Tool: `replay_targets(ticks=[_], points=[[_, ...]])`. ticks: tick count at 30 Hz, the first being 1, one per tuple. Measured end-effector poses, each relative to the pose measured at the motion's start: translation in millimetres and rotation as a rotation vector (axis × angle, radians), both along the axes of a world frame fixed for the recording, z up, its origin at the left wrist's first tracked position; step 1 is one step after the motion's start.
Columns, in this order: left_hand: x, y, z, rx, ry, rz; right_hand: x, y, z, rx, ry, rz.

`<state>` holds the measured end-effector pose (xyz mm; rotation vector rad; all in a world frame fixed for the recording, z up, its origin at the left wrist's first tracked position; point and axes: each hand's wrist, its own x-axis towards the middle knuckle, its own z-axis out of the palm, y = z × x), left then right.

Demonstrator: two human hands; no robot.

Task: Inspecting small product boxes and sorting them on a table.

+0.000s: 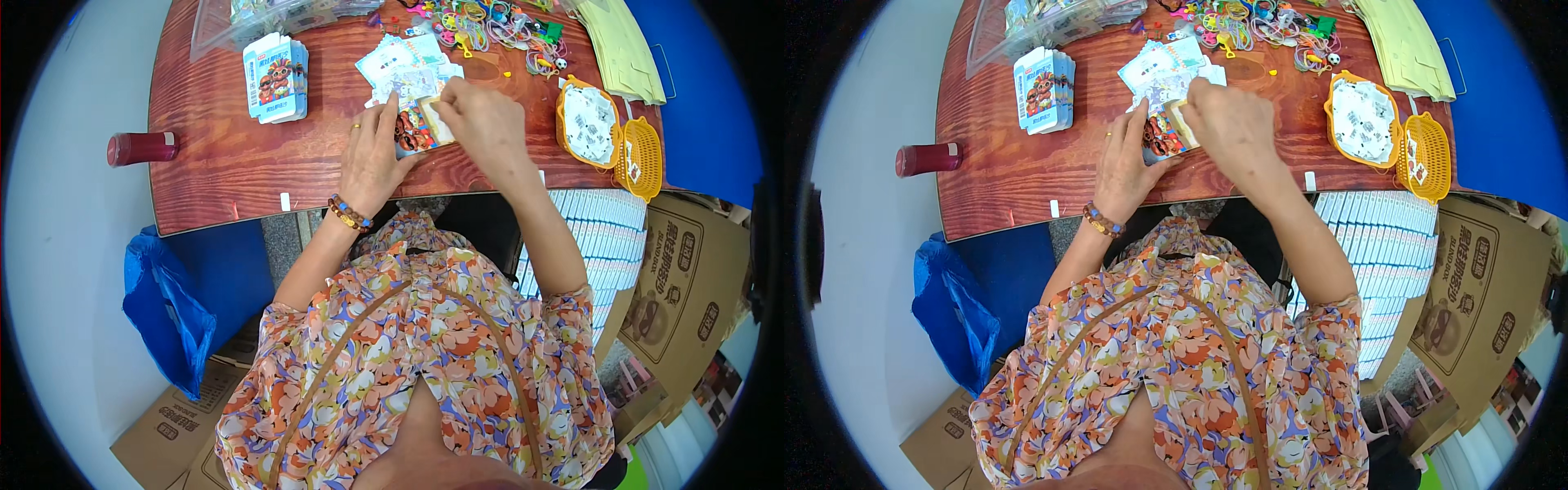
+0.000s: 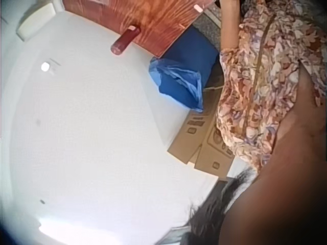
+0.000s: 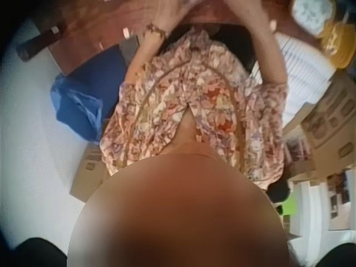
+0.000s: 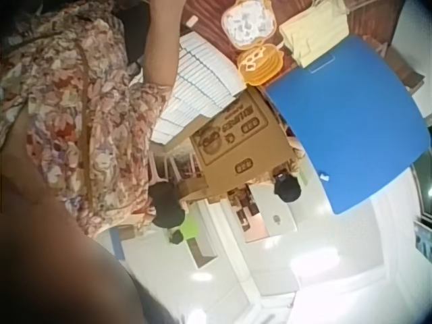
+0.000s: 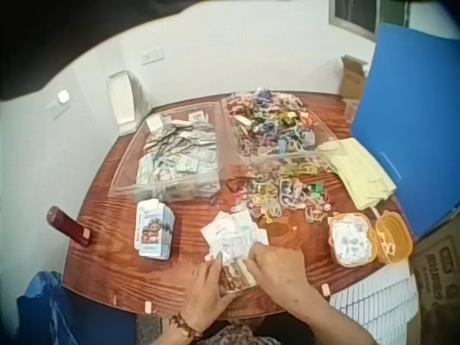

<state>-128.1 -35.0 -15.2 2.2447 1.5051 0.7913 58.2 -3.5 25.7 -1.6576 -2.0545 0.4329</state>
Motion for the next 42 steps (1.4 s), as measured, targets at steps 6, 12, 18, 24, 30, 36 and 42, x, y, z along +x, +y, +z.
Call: replay_targets(ticks=[6,12,18,24,30,36,42], points=[[-1.7,0.1,-6.2,-0.07,0.05,0.039,-18.0,-9.5,-6.3,-0.06,-0.105,-0.07],[-7.2,11.4,-2.3,-0.006,-0.008,0.115,22.0,30.0,-7.1,0.076,0.125,-0.141],[-4.7,10.3,-2.1,-0.089,-0.005,0.083,69.4,102.4,-67.5,0.01,-0.055,-0.289],[-16.8,9.6,-6.0,-0.086,-0.039,0.117,80.6,101.5,-68.6,-0.11,0.123,-0.281],[-8.5,20.4,3.9,-0.104,0.038,0.112,91.9,77.3,-24.1,0.001,0.659,-0.103],[7.8,29.6,-7.5,-0.014,0.034,0.052,81.8,47.8,11.0,-0.368,1.143,0.016],[17.0,28.1,-0.9,-0.084,-0.088,0.004,46.1,31.1,6.9,-0.503,1.219,0.055]])
